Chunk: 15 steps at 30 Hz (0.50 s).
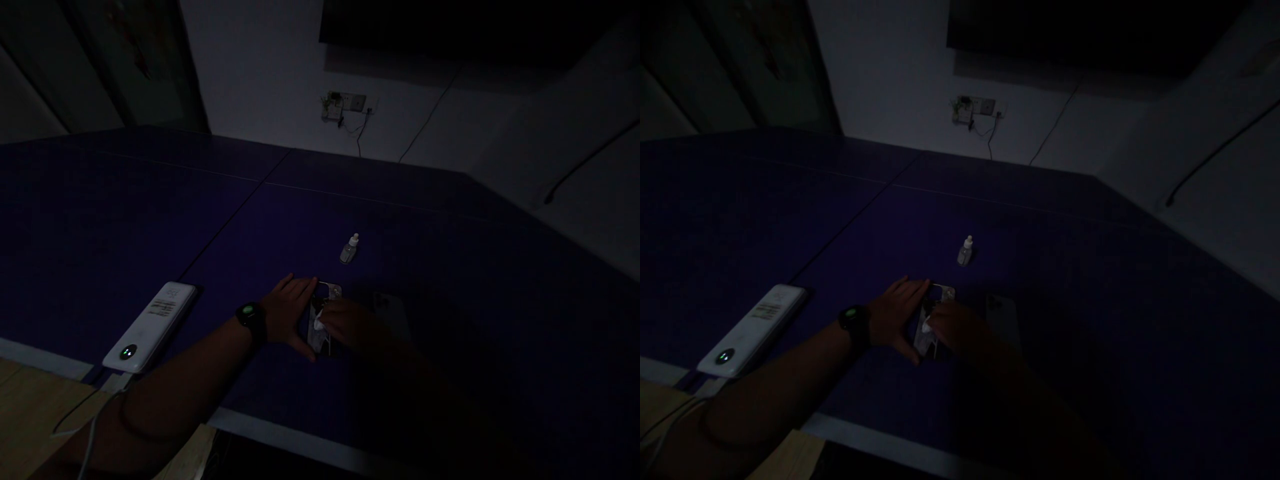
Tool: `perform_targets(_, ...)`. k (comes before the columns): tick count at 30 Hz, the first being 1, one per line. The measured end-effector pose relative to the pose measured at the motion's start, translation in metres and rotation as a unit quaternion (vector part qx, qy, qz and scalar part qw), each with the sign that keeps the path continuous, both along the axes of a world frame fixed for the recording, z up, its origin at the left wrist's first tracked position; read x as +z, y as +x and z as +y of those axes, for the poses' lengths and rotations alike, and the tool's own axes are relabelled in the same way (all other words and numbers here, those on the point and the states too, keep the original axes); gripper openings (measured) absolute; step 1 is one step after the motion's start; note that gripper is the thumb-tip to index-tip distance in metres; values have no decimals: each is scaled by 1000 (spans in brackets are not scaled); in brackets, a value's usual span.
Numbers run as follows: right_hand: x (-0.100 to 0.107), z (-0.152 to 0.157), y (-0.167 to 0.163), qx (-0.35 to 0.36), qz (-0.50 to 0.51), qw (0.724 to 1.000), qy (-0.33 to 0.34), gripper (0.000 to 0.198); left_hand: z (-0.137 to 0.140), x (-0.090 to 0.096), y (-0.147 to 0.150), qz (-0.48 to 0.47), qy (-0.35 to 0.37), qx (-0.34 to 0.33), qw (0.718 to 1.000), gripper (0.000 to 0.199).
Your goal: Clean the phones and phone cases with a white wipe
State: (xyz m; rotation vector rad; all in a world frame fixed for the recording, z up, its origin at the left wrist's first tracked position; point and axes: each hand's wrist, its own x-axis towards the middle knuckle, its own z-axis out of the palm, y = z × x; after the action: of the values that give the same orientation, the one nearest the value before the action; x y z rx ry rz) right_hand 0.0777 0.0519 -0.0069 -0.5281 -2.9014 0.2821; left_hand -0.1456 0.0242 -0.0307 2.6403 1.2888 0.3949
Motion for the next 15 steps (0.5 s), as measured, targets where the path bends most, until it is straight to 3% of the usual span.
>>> perform_targets(5, 2, -3, -9, 61, 8, 998, -13, 16, 1, 1, 0, 2, -6, 2, 1000, 146)
perform_targets(8, 4, 0, 3, 46, -7, 998, -33, 15, 0, 1, 1, 1, 1, 2, 1000, 146)
perform_targets(11, 2, -2, 5, 34, -7, 999, -19, 17, 0, 1, 1, -1, 6, 1, 1000, 145)
perform_targets(15, -1, -12, -8, 89, 18, 996, 4, 17, 1, 0, 0, -1, 3, 3, 1000, 146)
